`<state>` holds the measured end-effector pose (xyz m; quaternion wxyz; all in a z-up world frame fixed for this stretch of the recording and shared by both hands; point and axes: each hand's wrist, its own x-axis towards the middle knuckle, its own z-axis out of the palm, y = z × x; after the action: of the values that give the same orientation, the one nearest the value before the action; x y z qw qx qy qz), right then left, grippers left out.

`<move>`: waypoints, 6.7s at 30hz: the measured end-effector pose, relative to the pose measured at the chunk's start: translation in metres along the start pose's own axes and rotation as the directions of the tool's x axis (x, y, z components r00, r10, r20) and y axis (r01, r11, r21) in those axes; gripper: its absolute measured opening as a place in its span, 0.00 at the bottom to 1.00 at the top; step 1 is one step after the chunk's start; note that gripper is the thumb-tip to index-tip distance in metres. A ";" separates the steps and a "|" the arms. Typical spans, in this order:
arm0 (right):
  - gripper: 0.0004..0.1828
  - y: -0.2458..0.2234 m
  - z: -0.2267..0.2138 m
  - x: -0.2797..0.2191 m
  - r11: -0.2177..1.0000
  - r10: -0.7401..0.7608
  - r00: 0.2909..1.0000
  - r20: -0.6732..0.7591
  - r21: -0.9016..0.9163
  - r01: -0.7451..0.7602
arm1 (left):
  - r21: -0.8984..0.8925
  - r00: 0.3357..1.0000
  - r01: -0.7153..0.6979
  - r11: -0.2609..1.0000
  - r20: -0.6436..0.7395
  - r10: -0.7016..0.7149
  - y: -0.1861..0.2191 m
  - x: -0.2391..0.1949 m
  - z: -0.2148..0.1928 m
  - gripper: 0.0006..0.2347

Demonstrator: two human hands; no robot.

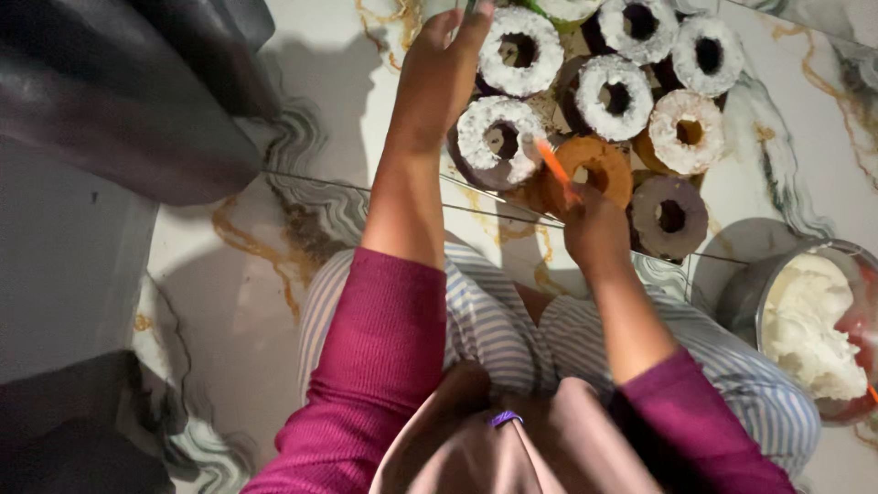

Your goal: The person uses an orange spatula to spread white frosting onto ring-shaped donuts arranged on a metal tray. They rotate the donuts to apply frosting evenly and continue the process across multiple donuts.

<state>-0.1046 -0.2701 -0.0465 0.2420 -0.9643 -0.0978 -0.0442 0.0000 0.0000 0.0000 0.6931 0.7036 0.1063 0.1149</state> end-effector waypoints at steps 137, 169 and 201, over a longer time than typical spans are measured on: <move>0.12 0.028 0.049 -0.048 0.953 0.231 0.948 0.218 0.145 -0.265 | 0.095 0.997 0.060 0.994 -0.044 -0.056 0.001 0.003 -0.006 0.36; 0.14 0.066 -0.030 0.033 0.893 -0.069 0.982 0.174 -0.429 0.139 | 0.080 0.998 0.011 0.997 -0.066 -0.006 0.005 -0.001 -0.006 0.36; 0.14 0.000 0.002 -0.028 0.996 0.049 0.972 0.230 0.060 -0.064 | 0.310 0.984 -0.041 0.950 0.178 -0.016 -0.004 -0.027 0.021 0.25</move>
<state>-0.1322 -0.2735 -0.0518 0.2624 -0.9568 -0.0990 0.0770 -0.0189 -0.0278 -0.0050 0.5792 0.8124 0.0562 0.0374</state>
